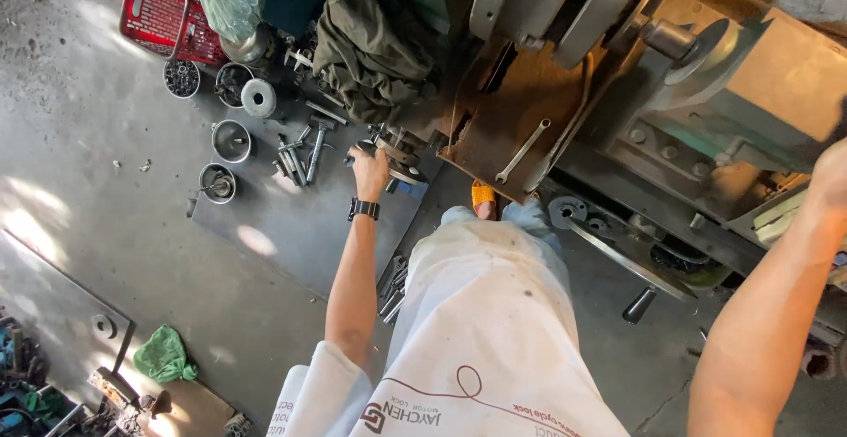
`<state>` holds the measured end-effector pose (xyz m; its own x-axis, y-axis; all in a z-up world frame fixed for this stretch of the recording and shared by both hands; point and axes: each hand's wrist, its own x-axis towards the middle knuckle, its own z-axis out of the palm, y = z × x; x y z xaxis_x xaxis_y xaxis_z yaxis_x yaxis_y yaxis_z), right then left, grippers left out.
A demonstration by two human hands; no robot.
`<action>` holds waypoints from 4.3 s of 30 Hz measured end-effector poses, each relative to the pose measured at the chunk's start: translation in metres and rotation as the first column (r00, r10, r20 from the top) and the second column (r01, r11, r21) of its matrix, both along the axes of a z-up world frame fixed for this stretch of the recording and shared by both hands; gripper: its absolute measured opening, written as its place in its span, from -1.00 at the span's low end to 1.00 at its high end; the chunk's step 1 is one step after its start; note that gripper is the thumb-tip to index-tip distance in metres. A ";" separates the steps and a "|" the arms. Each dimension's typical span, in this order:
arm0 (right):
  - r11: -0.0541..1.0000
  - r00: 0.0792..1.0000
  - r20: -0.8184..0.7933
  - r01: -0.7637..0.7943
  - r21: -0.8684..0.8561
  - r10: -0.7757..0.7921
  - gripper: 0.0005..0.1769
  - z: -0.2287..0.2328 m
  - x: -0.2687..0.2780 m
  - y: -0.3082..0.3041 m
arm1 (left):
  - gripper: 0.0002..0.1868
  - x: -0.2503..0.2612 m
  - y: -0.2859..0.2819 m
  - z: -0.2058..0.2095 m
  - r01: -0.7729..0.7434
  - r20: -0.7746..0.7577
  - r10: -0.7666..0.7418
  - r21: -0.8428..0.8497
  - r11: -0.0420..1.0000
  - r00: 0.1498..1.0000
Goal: Adjusting and securing a metal workpiece in a lathe chuck using a wrench before operating the machine.
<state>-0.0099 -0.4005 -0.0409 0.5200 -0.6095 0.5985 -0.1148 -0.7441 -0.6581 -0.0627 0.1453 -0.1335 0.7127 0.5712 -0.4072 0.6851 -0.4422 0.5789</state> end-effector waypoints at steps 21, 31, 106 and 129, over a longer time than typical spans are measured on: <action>0.933 0.913 0.194 -0.359 -0.034 0.359 -0.84 0.133 -0.004 0.016 | -0.48 0.322 -0.236 0.216 0.794 0.010 -0.862 0.386 0.471 0.507; 0.923 0.896 0.235 -0.385 -0.014 0.378 -0.83 0.130 -0.003 0.014 | -0.71 0.222 -0.208 0.223 0.531 0.603 -0.748 0.552 0.643 0.277; 0.935 0.932 0.128 -0.319 -0.157 0.340 -0.82 0.128 -0.005 0.011 | -0.14 -0.013 -0.037 0.086 0.028 -0.006 -0.027 0.219 0.975 1.000; 0.913 0.912 0.169 -0.329 -0.242 0.373 -0.72 0.128 0.000 0.009 | -0.62 0.124 -0.178 0.278 0.701 0.578 -0.761 0.411 0.583 0.295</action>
<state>-0.0097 -0.3914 0.0873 0.5284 -0.2637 0.8070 0.3010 -0.8306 -0.4685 0.0613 -0.0324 0.1450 0.8749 -0.3249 0.3592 -0.4840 -0.6150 0.6226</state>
